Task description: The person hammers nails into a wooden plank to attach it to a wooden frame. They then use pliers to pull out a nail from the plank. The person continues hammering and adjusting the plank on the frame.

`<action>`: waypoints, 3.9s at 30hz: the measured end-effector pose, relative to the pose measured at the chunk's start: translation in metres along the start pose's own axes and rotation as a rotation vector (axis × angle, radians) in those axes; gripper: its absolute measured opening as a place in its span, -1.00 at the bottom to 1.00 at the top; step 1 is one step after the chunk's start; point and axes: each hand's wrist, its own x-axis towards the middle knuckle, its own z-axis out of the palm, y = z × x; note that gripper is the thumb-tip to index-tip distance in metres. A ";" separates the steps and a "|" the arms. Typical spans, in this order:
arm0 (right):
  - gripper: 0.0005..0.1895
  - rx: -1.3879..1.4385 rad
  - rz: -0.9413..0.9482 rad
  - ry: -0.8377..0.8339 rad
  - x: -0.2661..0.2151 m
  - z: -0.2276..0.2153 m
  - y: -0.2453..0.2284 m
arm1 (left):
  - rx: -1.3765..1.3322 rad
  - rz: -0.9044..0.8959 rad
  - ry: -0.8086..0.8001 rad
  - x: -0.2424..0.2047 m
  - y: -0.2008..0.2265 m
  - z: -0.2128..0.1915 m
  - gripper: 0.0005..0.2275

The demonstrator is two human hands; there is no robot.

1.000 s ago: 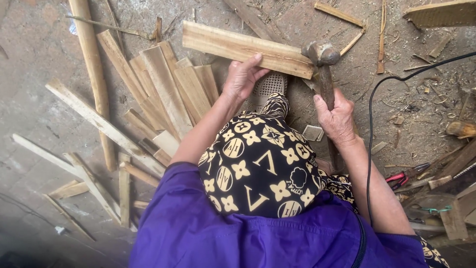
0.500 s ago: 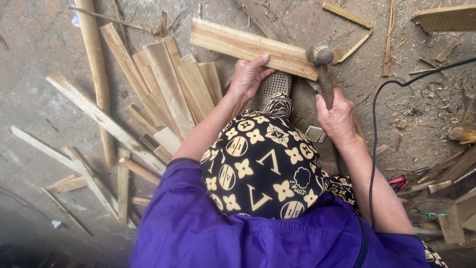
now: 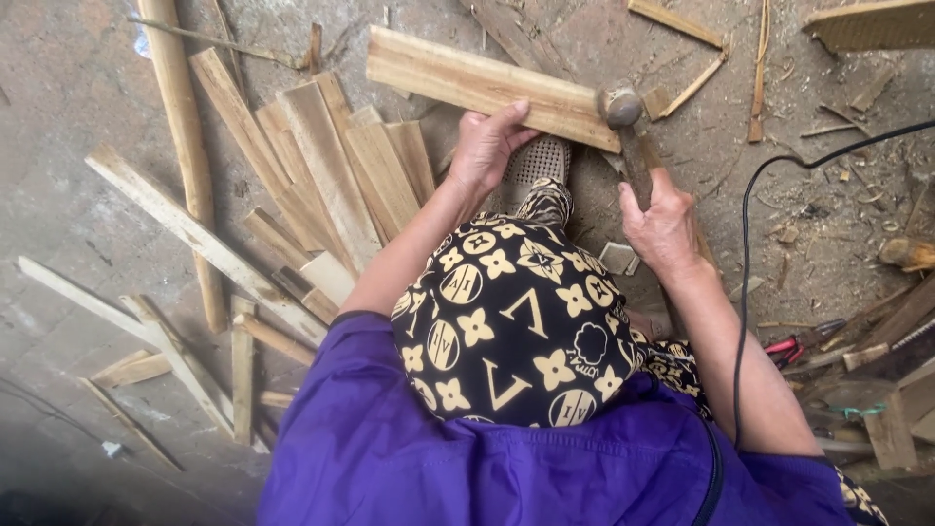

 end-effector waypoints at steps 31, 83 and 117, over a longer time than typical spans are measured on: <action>-0.77 -0.093 -0.150 -0.164 -0.027 -0.006 0.004 | -0.030 -0.071 -0.069 -0.005 0.012 -0.001 -0.82; -0.87 1.133 0.201 0.040 0.034 -0.060 -0.062 | -0.315 -0.072 -1.096 0.006 0.065 0.194 -0.56; -0.92 0.728 0.078 0.139 -0.004 -0.137 -0.105 | 0.417 0.360 -1.317 -0.068 0.150 0.270 -0.33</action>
